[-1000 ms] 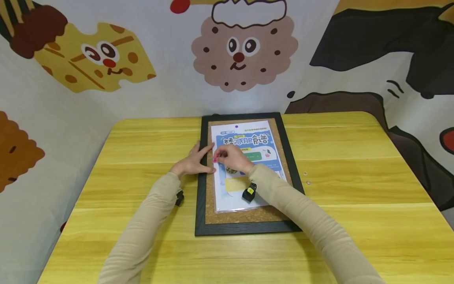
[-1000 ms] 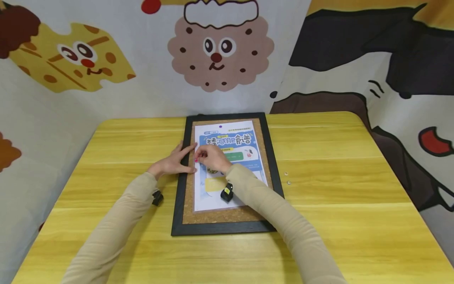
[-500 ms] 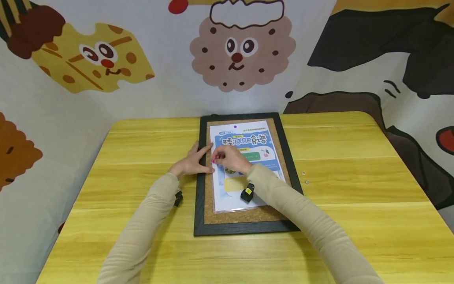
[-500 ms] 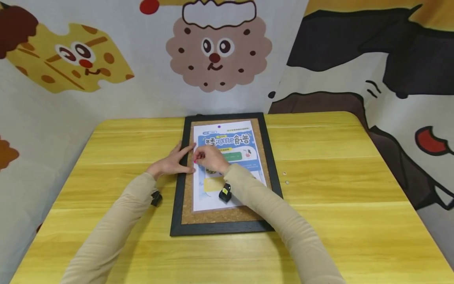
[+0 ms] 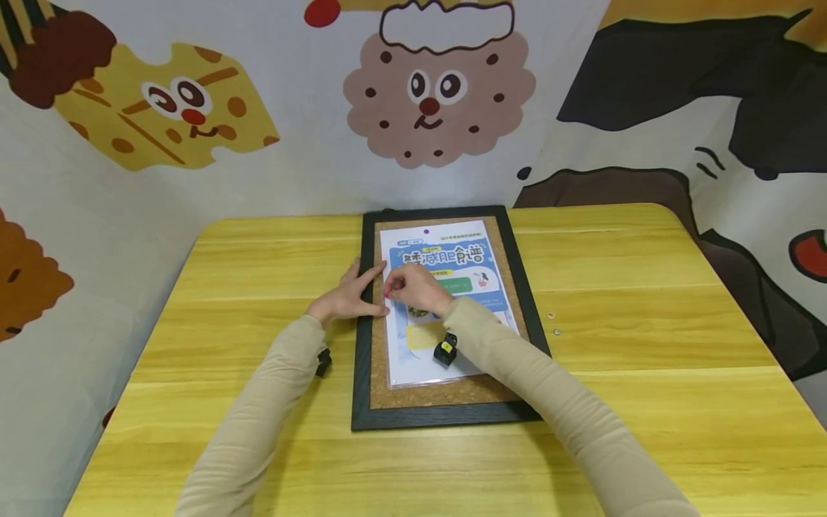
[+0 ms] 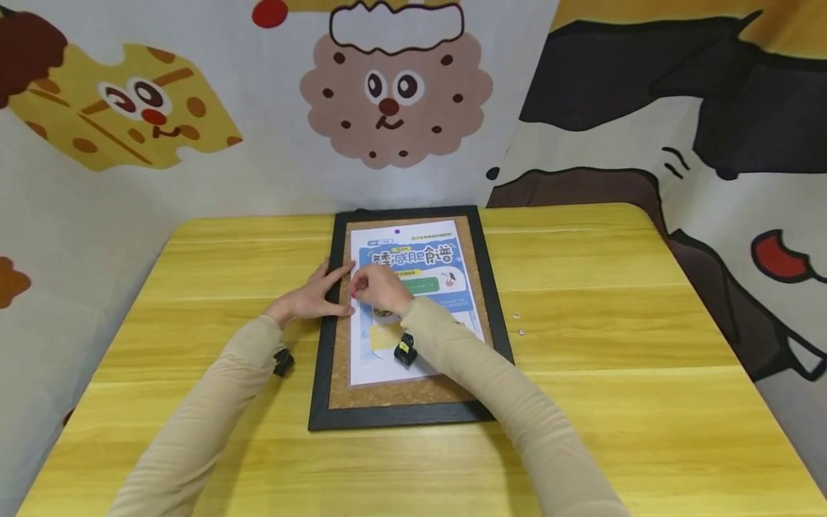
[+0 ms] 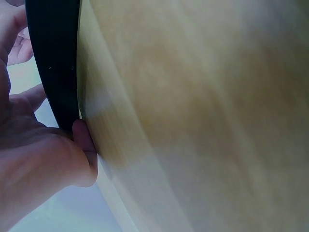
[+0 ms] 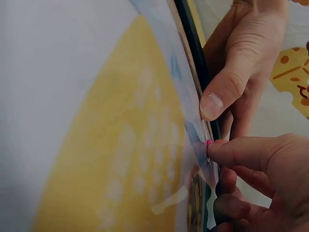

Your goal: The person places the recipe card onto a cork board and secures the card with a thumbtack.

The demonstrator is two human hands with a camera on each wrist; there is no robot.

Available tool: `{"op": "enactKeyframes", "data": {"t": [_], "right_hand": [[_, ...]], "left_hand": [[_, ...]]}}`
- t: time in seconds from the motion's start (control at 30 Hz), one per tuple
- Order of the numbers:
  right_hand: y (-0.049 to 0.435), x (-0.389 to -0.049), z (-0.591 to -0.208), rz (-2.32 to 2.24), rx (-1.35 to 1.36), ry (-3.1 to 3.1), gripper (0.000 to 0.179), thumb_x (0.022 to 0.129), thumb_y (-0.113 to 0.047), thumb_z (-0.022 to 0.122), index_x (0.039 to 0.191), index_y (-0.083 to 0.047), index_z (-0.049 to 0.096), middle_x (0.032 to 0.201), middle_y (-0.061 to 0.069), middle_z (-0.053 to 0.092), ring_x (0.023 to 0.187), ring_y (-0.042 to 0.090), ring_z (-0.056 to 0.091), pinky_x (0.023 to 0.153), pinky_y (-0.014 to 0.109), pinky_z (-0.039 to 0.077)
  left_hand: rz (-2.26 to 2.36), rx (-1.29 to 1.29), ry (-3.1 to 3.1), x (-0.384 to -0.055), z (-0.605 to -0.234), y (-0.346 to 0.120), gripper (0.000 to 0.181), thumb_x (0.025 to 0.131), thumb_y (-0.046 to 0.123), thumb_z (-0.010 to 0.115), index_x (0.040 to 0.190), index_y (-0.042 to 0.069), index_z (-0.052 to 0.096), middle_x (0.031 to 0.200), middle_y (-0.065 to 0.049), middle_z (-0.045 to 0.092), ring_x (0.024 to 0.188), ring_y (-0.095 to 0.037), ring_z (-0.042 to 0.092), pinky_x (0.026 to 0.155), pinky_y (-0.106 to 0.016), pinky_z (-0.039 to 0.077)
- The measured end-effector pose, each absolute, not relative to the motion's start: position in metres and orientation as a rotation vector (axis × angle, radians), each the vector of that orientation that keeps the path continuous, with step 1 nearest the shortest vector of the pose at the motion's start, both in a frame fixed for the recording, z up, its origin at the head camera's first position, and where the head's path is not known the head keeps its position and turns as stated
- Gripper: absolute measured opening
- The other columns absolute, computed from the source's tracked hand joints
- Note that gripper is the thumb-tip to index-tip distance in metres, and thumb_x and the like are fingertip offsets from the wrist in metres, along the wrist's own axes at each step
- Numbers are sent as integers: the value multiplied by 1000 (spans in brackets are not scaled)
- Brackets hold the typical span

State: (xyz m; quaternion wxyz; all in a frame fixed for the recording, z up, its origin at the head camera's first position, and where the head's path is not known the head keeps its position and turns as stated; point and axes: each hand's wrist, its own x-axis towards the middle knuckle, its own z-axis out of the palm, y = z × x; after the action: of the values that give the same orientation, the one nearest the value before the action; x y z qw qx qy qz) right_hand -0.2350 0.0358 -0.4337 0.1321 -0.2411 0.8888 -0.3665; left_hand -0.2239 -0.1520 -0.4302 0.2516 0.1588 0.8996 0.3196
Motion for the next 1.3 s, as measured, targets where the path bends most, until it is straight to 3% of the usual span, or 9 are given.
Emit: {"op": "enactKeyframes", "data": {"t": [0.53,1.07,1.3], "right_hand": [[35,-234,-432,-1049,-683,2569,6,88,-4,69,88,-7,74,75,0,63,67,14,54,60,25,42],[63,-238,-416,-1123,-658,2425,12,92,-11,66,101,-8,74,97,1,67,85,17,60,75,32,50],[82,-228,-417,-1129,-752,2379,17,90,-6,67,105,-4,73,101,3,68,88,16,62,78,31,50]], "left_hand": [[899,422,2430,-223,-432,-152,96,86,36,72,157,19,10,154,-25,-21,141,-45,-11,105,-69,12],[869,408,2441,-225,-430,-154,97,84,38,72,157,24,10,156,-21,-21,141,-44,-11,105,-68,11],[846,397,2442,-227,-433,-152,98,83,40,72,157,25,9,156,-21,-21,142,-43,-10,106,-67,12]]}}
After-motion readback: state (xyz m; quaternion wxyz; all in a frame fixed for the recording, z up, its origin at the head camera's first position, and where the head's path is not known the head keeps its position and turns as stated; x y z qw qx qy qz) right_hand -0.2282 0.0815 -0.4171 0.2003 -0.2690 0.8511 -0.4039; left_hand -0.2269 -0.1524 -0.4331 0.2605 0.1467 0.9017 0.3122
